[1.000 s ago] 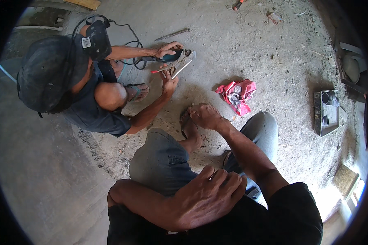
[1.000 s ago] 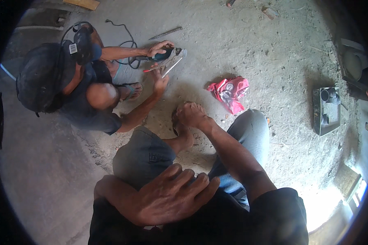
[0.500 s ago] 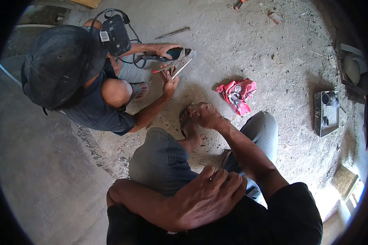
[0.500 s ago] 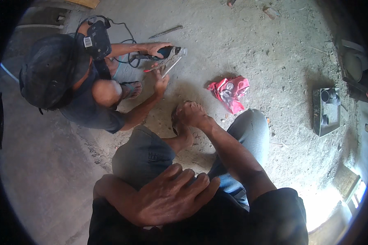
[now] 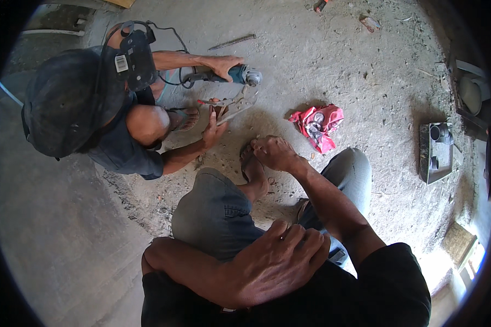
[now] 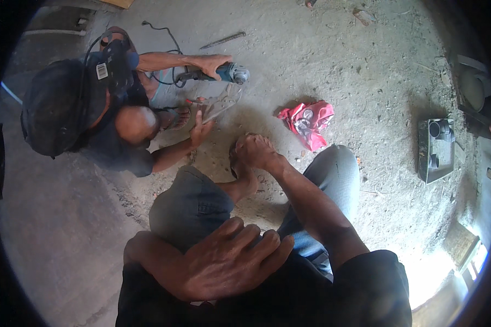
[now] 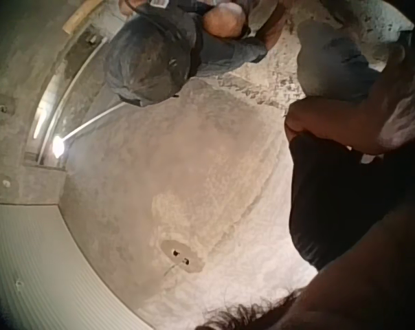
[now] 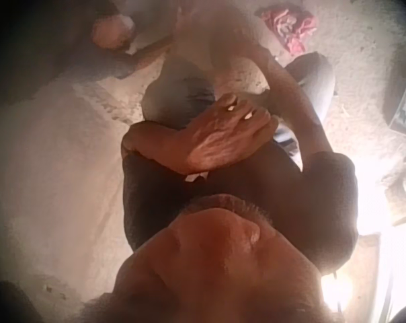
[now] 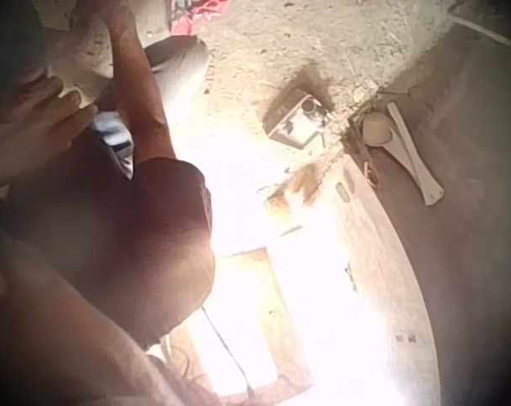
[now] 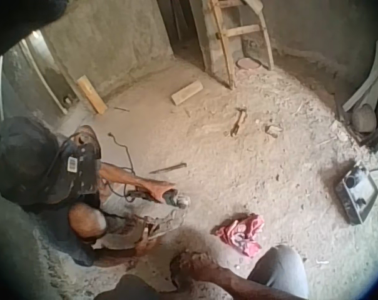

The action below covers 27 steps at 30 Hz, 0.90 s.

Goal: The person holds a metal tool with a pair of pliers while another person applies an angle grinder to the tool's tip. The person then holds the tool by hand and checks the modified area before using the pliers again.

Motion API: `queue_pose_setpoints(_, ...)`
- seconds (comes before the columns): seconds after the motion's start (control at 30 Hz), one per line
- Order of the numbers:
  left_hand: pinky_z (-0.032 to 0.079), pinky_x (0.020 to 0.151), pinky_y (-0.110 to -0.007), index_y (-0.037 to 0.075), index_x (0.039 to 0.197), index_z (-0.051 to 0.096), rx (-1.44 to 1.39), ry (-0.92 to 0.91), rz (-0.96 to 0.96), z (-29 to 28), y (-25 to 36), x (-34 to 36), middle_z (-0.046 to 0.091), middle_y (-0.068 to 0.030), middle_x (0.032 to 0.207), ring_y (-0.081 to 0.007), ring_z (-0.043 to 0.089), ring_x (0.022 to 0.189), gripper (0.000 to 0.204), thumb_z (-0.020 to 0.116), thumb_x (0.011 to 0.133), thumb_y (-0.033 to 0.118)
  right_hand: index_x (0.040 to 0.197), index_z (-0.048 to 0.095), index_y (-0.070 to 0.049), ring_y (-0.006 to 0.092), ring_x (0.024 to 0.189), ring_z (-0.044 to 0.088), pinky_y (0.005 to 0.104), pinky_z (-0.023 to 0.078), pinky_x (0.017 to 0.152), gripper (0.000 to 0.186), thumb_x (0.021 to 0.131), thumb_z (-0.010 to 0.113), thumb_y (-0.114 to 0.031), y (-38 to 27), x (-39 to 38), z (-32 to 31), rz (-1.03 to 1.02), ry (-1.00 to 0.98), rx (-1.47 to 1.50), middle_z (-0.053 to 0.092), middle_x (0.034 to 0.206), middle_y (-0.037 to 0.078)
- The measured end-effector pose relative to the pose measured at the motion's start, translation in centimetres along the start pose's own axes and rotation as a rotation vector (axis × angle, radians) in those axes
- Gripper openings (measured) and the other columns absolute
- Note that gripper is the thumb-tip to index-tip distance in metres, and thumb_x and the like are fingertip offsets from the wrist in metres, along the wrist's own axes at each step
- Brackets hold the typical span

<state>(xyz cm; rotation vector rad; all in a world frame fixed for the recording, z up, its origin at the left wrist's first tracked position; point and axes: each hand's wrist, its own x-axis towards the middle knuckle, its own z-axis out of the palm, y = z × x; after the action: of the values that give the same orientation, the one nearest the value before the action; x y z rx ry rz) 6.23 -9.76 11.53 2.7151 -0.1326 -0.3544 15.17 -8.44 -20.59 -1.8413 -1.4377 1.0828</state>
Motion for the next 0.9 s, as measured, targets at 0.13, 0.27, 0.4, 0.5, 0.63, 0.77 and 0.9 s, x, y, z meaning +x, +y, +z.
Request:
queue_pose_setpoints(0.13,0.039,0.08,-0.035,0.006,0.113,0.063,0.012,0.107,-0.023,0.8,0.4,-0.4,0.054,-0.0023,0.095,-0.0149,0.052,0.087,0.035,0.061,0.083,0.025,0.1,0.068,-0.007,0.0394,0.091,0.066,0.0468,0.052,0.081,0.021,0.089,0.059,-0.023,-0.6,-0.2,-0.4,0.023,0.011,0.046,0.068,0.093,0.02)
queue_pose_setpoints(0.27,0.039,0.082,-0.035,0.006,0.113,0.063,0.01,0.102,-0.033,1.0,0.4,-0.5,0.054,-0.002,0.095,-0.0149,0.052,0.087,0.035,0.061,0.084,0.025,0.096,0.068,-0.006,0.0399,0.09,0.066,0.047,0.052,0.08,0.02,0.089,0.059,-0.022,-0.4,-0.4,-0.2,0.023,0.056,0.067,0.067,0.092,0.021)
queue_pose_setpoints(0.4,0.039,0.083,-0.035,0.007,0.113,0.063,0.033,0.079,-0.036,0.7,0.5,-0.4,0.054,-0.002,0.097,-0.0156,0.051,0.09,0.034,0.06,0.085,0.025,0.098,0.068,-0.006,0.0406,0.09,0.065,0.048,0.051,0.079,0.021,0.089,0.059,-0.022,0.2,-0.2,0.3,0.0,0.068,0.039,0.067,0.091,0.022)
queue_pose_setpoints(0.5,0.039,0.085,-0.036,0.008,0.114,0.063,0.026,0.115,-0.037,0.8,0.4,-0.5,0.054,-0.0023,0.097,-0.0166,0.051,0.092,0.035,0.06,0.085,0.026,0.1,0.067,-0.006,0.0415,0.089,0.065,0.0491,0.051,0.078,0.022,0.089,0.058,-0.023,0.0,-0.1,0.2,0.001,0.035,0.059,0.066,0.09,0.023)
queue_pose_setpoints(0.63,0.04,0.085,-0.037,0.008,0.115,0.063,0.039,0.121,-0.037,1.0,0.5,-0.6,0.054,-0.0028,0.098,-0.0174,0.05,0.094,0.035,0.059,0.086,0.027,0.1,0.067,-0.006,0.042,0.09,0.064,0.05,0.051,0.079,0.023,0.09,0.058,-0.025,0.0,-0.1,0.3,0.057,0.015,0.022,0.066,0.09,0.023)
queue_pose_setpoints(0.77,0.04,0.084,-0.036,0.008,0.115,0.063,0.049,0.114,-0.036,1.0,0.5,-0.8,0.054,-0.0023,0.096,-0.0162,0.051,0.092,0.035,0.06,0.086,0.027,0.1,0.067,-0.006,0.0424,0.09,0.064,0.0506,0.051,0.08,0.023,0.09,0.059,-0.025,-1.3,-0.4,-0.9,0.044,-0.012,0.032,0.066,0.089,0.023)
queue_pose_setpoints(0.9,0.04,0.081,-0.035,0.007,0.113,0.063,0.031,0.075,-0.012,0.6,0.3,-0.7,0.054,-0.0018,0.094,-0.0142,0.052,0.088,0.034,0.061,0.086,0.026,0.098,0.067,-0.005,0.0424,0.09,0.065,0.05,0.051,0.08,0.023,0.089,0.059,-0.024,-0.5,-0.3,-0.1,0.022,0.028,0.038,0.066,0.09,0.024)
